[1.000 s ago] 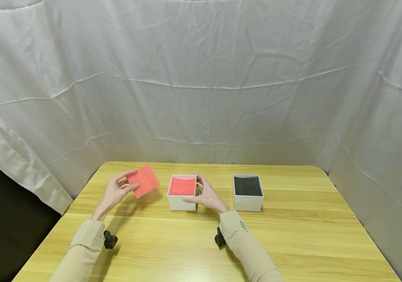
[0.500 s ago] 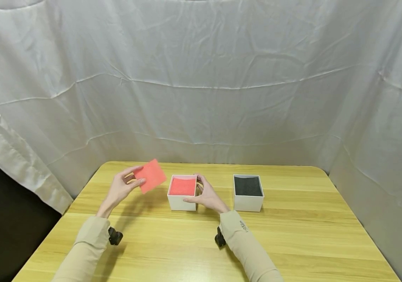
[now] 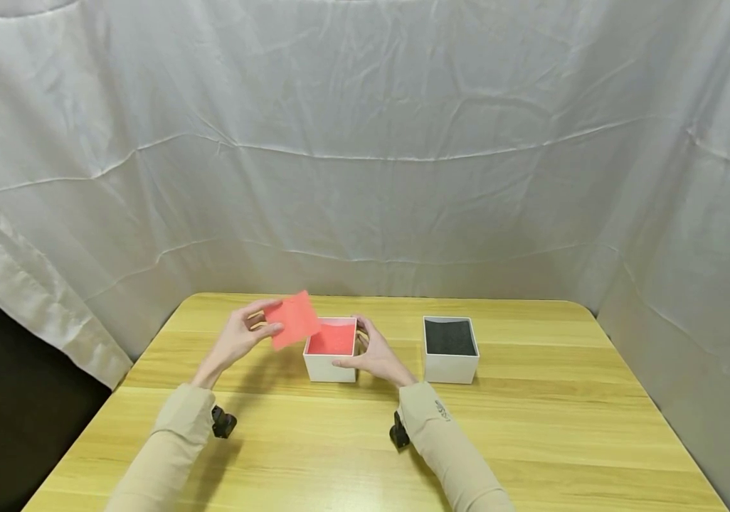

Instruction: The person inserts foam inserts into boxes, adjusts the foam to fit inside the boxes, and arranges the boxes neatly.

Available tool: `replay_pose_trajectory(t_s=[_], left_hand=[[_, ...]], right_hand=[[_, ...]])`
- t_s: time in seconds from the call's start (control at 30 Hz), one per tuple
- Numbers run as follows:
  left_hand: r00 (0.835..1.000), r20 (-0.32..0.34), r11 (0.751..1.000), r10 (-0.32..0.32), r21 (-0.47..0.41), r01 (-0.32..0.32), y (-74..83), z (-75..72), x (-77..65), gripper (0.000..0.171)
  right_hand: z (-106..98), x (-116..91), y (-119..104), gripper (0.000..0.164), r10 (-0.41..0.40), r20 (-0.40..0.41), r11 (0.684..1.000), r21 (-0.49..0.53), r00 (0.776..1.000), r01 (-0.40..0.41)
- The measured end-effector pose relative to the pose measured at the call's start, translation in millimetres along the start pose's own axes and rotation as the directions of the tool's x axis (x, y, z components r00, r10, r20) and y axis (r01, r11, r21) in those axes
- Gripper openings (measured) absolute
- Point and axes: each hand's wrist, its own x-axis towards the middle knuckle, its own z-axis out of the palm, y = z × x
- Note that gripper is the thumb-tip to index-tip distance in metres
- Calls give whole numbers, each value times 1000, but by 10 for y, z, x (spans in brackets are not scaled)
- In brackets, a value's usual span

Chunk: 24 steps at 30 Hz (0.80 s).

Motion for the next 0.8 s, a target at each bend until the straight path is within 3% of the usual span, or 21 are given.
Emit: replay_pose_trajectory(t_s=[0.43,0.8], left_hand=[[998,64,999,-27,38,24,74,216,125,53],[993,117,997,-6,71,-2,107,374,234,49]], right_hand=[[7,-14,-36,97,-17,1,1000,4,1000,17],[4,-4,-17,90,-43,11,999,-5,999,43]])
